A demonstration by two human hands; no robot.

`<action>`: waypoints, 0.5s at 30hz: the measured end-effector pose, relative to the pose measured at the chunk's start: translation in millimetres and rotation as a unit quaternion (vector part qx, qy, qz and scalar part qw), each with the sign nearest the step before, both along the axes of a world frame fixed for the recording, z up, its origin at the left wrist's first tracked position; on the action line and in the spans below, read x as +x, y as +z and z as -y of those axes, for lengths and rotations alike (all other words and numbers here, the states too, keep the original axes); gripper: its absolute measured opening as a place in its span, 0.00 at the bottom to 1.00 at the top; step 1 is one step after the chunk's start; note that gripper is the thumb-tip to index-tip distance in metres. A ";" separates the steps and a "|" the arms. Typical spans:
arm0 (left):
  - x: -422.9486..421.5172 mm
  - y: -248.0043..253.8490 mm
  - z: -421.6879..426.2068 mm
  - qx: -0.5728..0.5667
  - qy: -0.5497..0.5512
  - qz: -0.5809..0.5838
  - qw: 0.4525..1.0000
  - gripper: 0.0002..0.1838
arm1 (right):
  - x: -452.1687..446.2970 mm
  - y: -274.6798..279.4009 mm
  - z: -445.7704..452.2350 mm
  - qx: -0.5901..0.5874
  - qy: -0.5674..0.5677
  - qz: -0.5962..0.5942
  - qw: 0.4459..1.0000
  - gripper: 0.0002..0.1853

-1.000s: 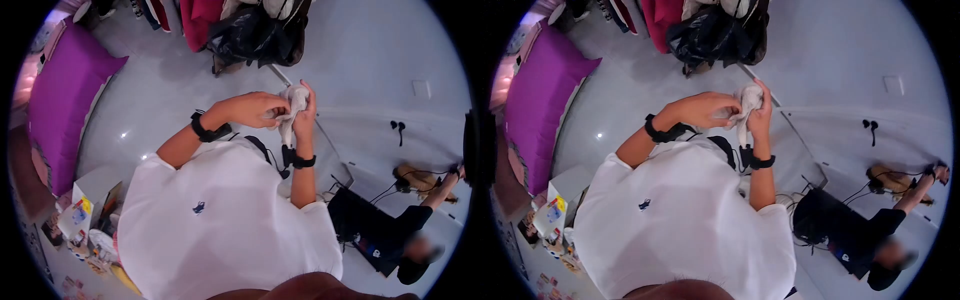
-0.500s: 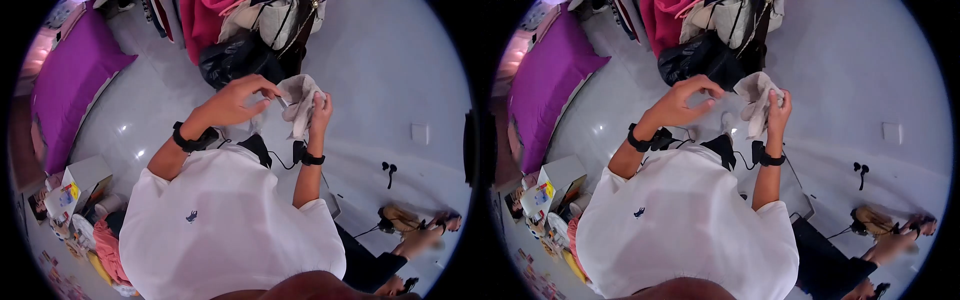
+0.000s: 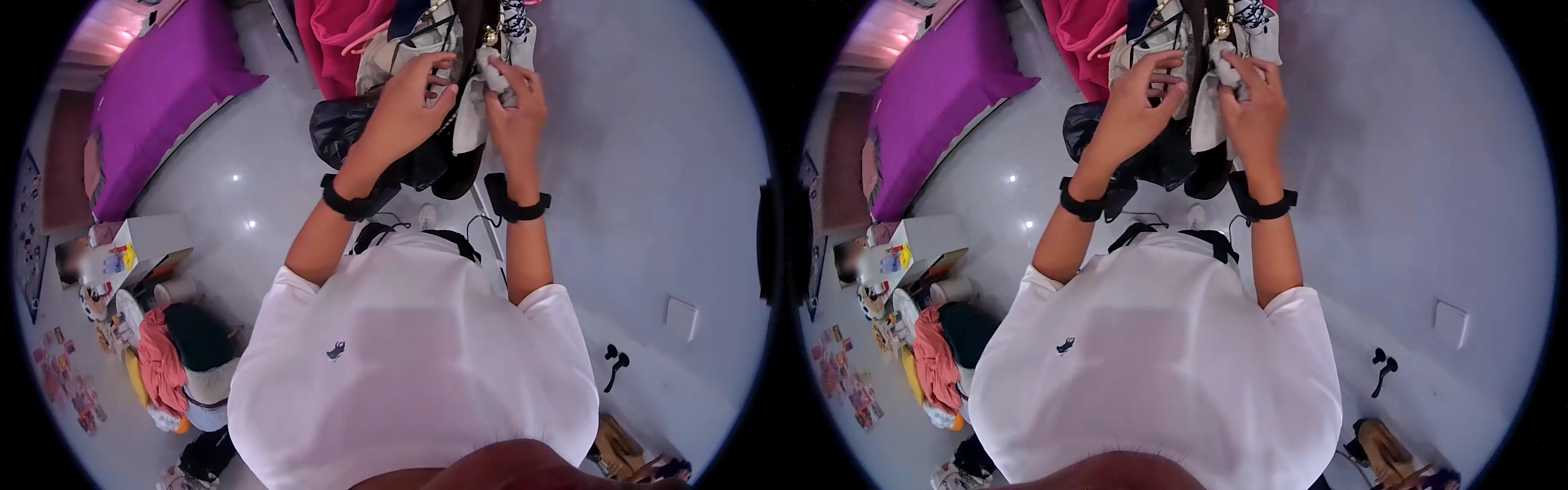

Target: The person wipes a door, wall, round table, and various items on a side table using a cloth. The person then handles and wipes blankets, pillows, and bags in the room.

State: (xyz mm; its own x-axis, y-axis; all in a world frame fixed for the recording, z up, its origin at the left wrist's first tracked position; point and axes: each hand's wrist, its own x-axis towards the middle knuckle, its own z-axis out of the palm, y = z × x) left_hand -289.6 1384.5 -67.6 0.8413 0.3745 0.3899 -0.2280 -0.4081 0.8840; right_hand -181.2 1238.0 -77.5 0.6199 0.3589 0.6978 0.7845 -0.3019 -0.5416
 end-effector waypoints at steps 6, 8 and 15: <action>23.7 -34.9 28.1 -0.015 0.075 0.000 0.997 0.22 | 9.0 -52.3 17.3 -0.049 0.064 -0.016 0.997 0.22; 23.6 -44.3 28.7 0.004 0.093 -0.011 0.996 0.21 | 13.1 -53.4 20.6 -0.060 0.089 -0.039 0.994 0.22; 25.7 -65.9 51.0 0.067 0.147 -0.073 0.984 0.16 | 25.9 -25.9 15.5 -0.013 0.072 -0.013 0.997 0.21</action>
State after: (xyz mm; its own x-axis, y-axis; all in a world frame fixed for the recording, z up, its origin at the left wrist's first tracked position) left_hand -263.9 1333.5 -133.5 0.7546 0.5640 0.3354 0.0435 -0.5529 0.8321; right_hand -155.3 1222.5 -103.4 0.5780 0.4627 0.6721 0.8068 -0.2010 -0.5555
